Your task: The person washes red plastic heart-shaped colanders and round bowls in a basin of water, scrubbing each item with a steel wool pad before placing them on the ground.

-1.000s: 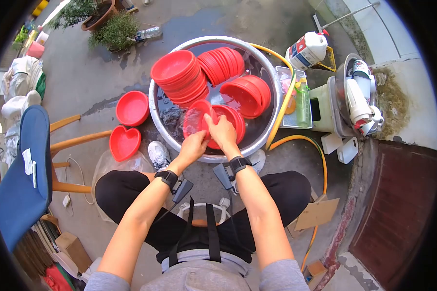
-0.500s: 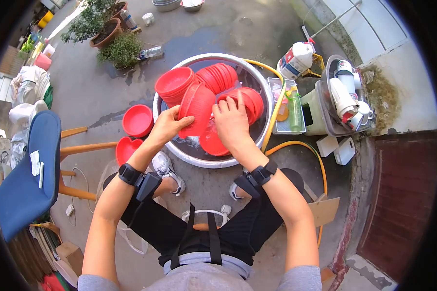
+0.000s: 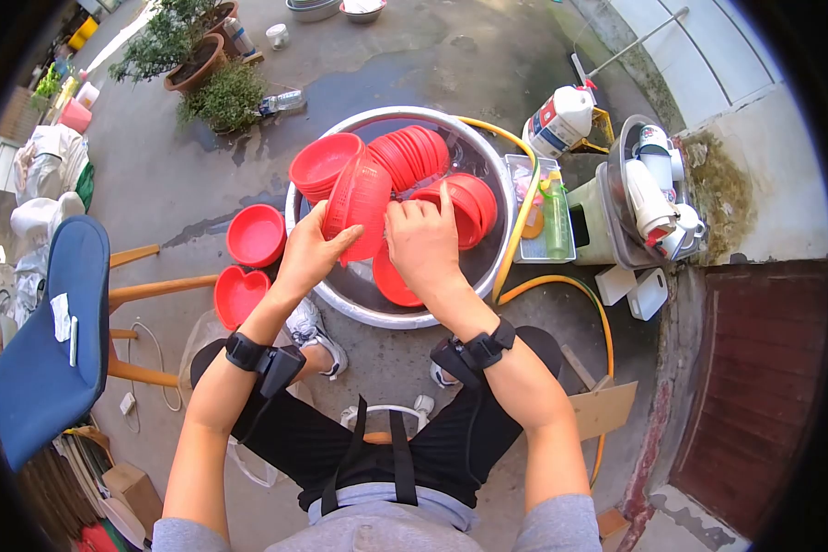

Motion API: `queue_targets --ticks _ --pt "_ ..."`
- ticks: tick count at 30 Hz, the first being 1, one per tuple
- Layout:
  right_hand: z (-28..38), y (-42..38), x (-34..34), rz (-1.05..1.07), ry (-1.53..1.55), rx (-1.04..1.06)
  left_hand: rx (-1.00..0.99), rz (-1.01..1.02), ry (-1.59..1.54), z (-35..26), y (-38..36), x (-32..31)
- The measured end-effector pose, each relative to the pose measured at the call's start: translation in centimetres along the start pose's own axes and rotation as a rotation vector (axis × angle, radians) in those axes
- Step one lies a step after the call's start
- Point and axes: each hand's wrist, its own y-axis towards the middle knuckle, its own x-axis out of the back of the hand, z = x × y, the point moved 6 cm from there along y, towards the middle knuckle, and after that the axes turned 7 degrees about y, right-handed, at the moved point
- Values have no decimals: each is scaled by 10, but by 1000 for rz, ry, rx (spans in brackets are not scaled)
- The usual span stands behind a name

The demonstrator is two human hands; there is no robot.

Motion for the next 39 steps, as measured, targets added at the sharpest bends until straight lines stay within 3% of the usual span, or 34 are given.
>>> queue_targets --ticks 2,3,6,13,16,19,21,23,27,29,32,33,35,39 --pt "-23 -3 -10 197 704 -656 -67 -89 150 -19 -5 6" --pt "-28 -5 -19 199 706 -656 -65 -89 151 -22 -6 5" --pt "-39 -11 -43 138 1410 -816 -243 -205 203 -40 -11 5" --pt "-37 -13 -30 109 1427 -854 -279 -16 269 -51 -18 -6" --pt "-44 -14 -40 151 1531 -835 -174 32 7 -33 -11 -10" --pt "-53 -20 -42 136 1401 -886 -146 47 -125 -34 -8 -5" --pt "-60 -27 -50 116 1204 -905 -144 -32 33 -38 -11 3" --pt "-56 -33 -46 82 1119 -887 -272 -176 127 -46 -13 11" --pt "-31 -50 -34 20 1037 -789 -318 -81 204 -47 -20 9" --pt "-18 -62 -36 11 1099 -828 -318 -18 201 -42 -27 3" --pt "-4 -96 -66 -234 1374 -1056 -432 83 296 -42 -45 -6" --pt "6 -104 -67 -319 1324 -1040 -440 82 293 -39 -49 -6" --pt "28 -121 -74 -352 1407 -1095 -470 276 409 -26 -57 -20" --pt "65 -125 -48 -358 1681 -1206 -600 286 364 -22 -76 -21"
